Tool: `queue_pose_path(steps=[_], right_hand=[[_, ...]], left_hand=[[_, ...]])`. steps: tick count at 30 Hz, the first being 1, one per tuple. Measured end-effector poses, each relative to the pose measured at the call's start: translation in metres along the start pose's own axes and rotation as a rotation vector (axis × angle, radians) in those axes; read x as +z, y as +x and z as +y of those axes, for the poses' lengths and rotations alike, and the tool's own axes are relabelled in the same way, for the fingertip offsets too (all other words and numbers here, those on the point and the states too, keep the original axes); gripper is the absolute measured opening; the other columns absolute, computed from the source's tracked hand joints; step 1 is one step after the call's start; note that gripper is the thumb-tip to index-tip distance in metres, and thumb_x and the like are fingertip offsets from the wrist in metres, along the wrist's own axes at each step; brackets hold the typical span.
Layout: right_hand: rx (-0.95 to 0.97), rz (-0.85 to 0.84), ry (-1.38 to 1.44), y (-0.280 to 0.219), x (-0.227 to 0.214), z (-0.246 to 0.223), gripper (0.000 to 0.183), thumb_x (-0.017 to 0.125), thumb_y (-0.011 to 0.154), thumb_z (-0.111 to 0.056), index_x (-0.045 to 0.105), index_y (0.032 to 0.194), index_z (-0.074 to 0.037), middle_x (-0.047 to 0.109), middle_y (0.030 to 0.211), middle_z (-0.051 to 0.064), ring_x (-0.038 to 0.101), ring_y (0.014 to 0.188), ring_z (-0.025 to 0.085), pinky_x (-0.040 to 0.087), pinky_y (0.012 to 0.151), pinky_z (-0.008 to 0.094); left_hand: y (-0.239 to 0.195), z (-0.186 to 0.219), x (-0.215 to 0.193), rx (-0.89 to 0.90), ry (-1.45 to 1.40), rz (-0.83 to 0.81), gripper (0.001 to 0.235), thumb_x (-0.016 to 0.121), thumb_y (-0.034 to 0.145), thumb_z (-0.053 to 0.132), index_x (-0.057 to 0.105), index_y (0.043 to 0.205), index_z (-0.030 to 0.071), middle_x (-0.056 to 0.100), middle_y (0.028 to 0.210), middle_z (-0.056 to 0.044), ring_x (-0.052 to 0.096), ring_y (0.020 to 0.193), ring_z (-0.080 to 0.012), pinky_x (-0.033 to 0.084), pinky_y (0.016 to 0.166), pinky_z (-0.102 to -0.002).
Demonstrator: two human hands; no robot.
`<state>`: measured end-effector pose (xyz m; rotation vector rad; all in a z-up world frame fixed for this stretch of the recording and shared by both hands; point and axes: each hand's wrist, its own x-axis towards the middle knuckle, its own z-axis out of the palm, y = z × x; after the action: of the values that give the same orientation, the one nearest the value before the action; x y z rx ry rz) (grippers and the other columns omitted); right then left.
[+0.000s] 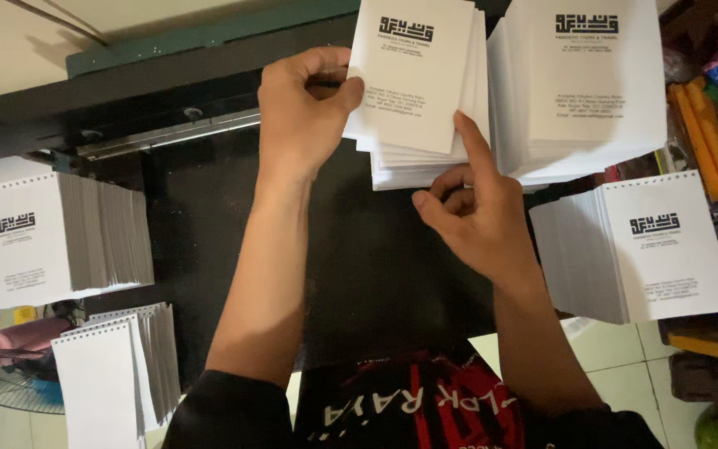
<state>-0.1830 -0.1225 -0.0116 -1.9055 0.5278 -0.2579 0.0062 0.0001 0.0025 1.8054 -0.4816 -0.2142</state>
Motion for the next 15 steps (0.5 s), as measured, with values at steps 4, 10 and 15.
queue_pose_path(steps=[4,10,15], right_hand=[[0.09,-0.017,0.039,0.005,-0.003,-0.004,0.089,0.074,0.087,-0.018,0.03,0.164,-0.021,0.069,0.085,0.004,0.053,0.064,0.007,0.05,0.068,0.022],[0.081,-0.147,0.465,0.009,-0.005,0.013,0.086,0.065,0.09,-0.001,0.027,0.165,-0.019,0.063,0.073,0.01,0.043,0.039,0.013,0.043,0.035,0.026],[0.18,-0.097,0.272,0.004,-0.002,-0.005,0.091,0.07,0.09,-0.007,0.024,0.166,-0.03,0.063,0.085,0.006,0.051,0.049,0.011,0.049,0.047,0.025]], left_hand=[[0.004,-0.009,0.001,-0.078,-0.107,-0.002,0.025,0.072,0.081,0.003,0.076,0.106,0.004,0.077,0.087,-0.005,0.072,0.078,-0.0086,0.061,0.072,-0.022],[0.006,-0.015,-0.003,-0.127,-0.229,-0.053,0.019,0.068,0.083,0.0,0.076,0.1,0.003,0.079,0.088,-0.006,0.074,0.078,-0.0104,0.058,0.067,-0.024],[0.001,-0.014,-0.011,-0.144,-0.059,-0.025,0.043,0.074,0.084,0.008,0.069,0.126,0.002,0.078,0.099,-0.008,0.075,0.087,-0.0133,0.061,0.076,-0.027]])
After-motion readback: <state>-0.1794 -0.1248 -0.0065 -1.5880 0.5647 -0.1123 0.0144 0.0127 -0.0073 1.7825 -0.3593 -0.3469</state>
